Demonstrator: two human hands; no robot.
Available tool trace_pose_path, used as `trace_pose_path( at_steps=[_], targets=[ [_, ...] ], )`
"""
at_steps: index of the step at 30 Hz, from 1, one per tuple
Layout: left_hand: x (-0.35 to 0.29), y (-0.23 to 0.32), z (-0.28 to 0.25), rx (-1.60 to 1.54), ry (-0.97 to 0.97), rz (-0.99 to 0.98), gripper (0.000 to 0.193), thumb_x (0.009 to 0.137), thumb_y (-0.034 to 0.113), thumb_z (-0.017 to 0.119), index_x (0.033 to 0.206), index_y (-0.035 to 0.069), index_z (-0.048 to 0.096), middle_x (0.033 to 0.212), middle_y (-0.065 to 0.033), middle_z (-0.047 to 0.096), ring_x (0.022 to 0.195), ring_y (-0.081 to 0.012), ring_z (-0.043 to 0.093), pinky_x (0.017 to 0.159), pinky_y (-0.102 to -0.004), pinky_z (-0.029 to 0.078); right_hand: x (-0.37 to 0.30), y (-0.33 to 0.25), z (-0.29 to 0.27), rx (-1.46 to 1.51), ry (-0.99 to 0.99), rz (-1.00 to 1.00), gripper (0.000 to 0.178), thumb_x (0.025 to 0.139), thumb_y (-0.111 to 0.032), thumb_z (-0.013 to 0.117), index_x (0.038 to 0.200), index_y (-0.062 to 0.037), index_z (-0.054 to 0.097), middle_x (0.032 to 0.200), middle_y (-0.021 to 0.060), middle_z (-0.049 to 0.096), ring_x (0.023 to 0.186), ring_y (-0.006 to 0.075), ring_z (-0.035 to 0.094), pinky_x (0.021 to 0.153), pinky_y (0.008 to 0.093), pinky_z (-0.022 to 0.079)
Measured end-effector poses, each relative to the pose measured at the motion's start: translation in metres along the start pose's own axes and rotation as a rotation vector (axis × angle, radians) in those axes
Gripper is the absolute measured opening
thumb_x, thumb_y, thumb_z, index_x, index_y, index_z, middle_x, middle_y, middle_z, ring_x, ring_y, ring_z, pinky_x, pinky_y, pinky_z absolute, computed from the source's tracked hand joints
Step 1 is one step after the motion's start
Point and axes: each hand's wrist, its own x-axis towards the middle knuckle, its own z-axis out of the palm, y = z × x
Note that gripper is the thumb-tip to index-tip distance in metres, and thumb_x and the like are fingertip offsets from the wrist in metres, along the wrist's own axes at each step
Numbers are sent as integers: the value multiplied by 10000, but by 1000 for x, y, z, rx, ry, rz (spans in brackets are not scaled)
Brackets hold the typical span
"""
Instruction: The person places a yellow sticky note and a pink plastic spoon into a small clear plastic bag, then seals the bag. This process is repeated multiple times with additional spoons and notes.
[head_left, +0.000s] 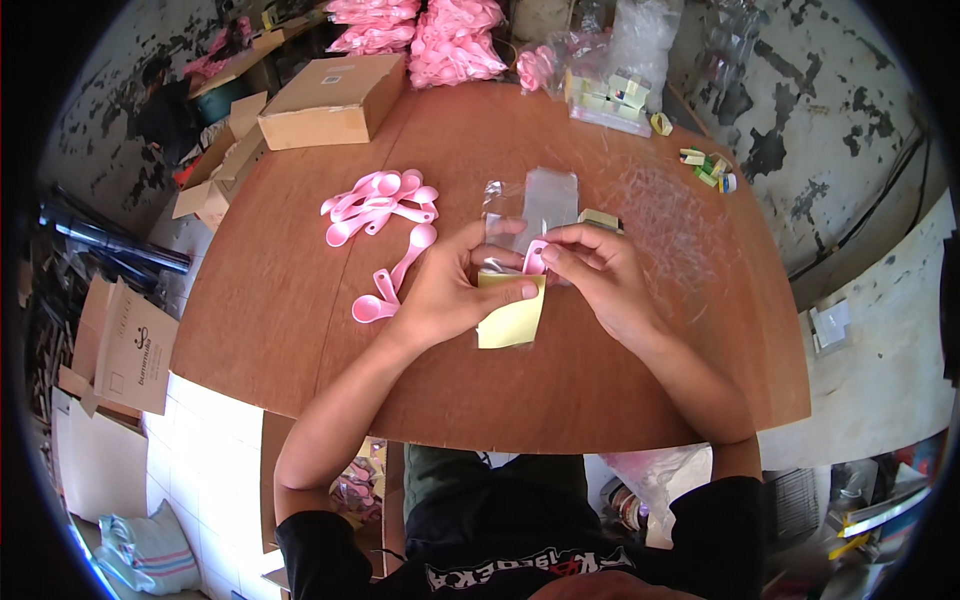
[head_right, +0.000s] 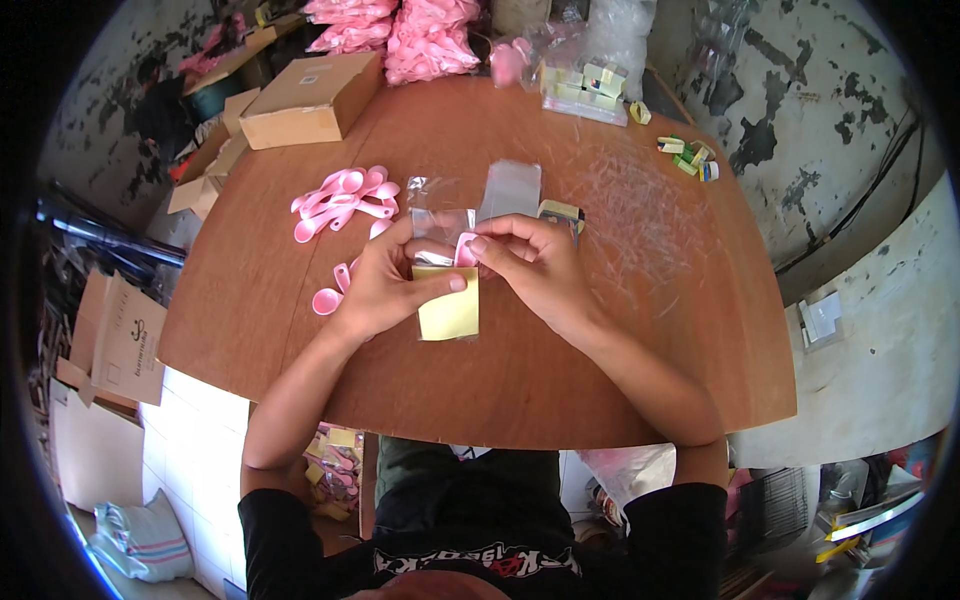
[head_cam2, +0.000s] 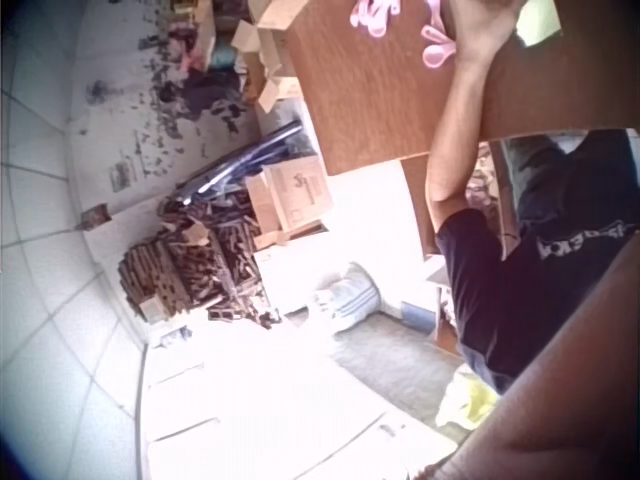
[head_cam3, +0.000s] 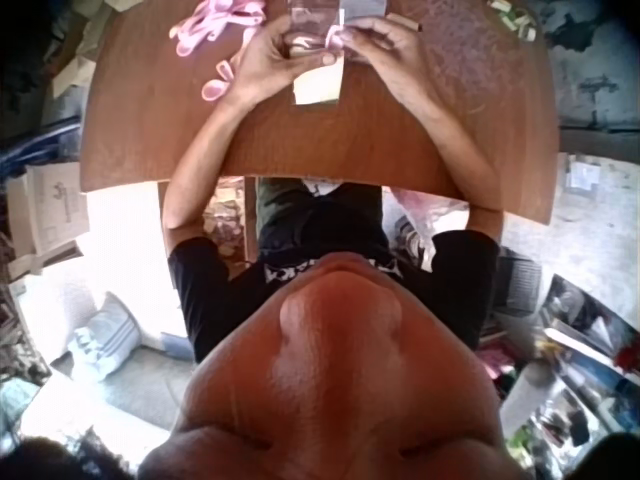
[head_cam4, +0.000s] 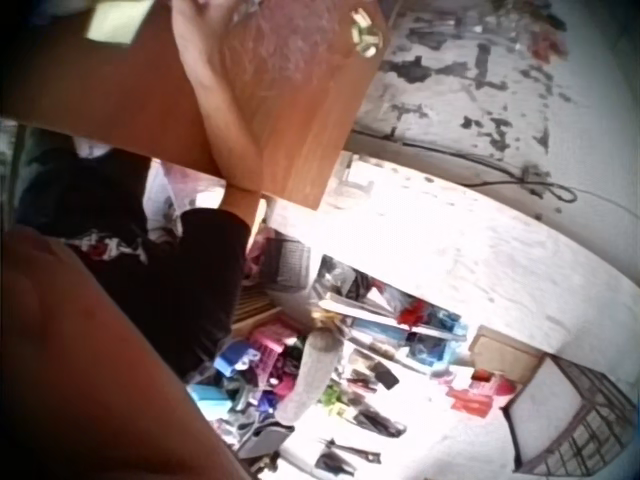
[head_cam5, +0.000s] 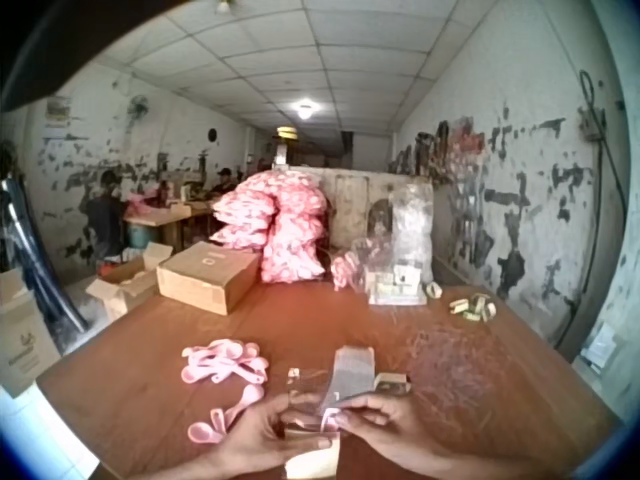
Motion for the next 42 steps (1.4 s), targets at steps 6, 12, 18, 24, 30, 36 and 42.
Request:
trace_pose_path(
  at_steps=[6, 12, 18, 24, 30, 36, 42],
  targets=[
    [3, -5, -8, -88, 133, -52, 233, 959, 115, 621, 1143, -25, 588, 1001, -132, 711, 885, -155, 694, 716, -261, 581, 2, 7, -9, 24, 37, 44, 179, 913, -85, 664, 1069, 1, 656, 987, 68, 666, 894, 138, 647, 760, 299, 550],
    [4, -14, -9, -44, 132, -80, 204, 950, 107, 630, 1111, -19, 635, 985, -106, 720, 860, -132, 694, 671, -244, 585, 3, 22, -22, 166, 57, 127, 135, 881, -42, 680, 1002, 18, 680, 929, 86, 692, 770, 122, 656, 695, 266, 550],
    [3, -21, -19, 59, 44, -47, 160, 939, 46, 622, 1072, -11, 691, 997, -87, 721, 855, -114, 680, 709, -249, 589, 11, 30, -38, 44, -158, 2, 118, 887, 7, 641, 991, 24, 696, 932, 80, 696, 790, 126, 651, 702, 267, 549],
    [3, -21, -23, 70, -6, -24, 182, 925, -39, 580, 1067, -18, 693, 1035, -110, 712, 899, -139, 676, 770, -273, 587, 12, 33, -41, -202, -173, -187, 131, 903, 32, 602, 998, 49, 691, 968, 84, 691, 833, 131, 650, 774, 266, 539],
    [3, -21, -22, -18, 18, -95, 136, 896, -50, 622, 1017, -45, 684, 1049, -126, 706, 895, -155, 684, 753, -280, 588, 11, 40, -33, -32, -196, -268, 109, 878, 36, 656, 983, 27, 682, 1006, 98, 675, 919, 147, 667, 800, 274, 542],
    [6, -16, -21, 83, 7, -61, 180, 814, -90, 705, 989, -66, 670, 1021, -138, 707, 880, -157, 702, 750, -260, 589, 12, 44, -31, -254, -147, -368, 134, 842, 16, 716, 963, 29, 660, 963, 99, 667, 840, 131, 680, 706, 239, 553],
    [2, -5, -1, 502, 205, 291, 259, 782, -69, 717, 1030, 3, 694, 981, -113, 709, 847, -179, 717, 686, -277, 587, 1, 19, -22, -218, -4, 132, 216, 919, -183, 686, 975, 23, 651, 976, 95, 659, 815, 128, 662, 718, 274, 575]
  ],
)
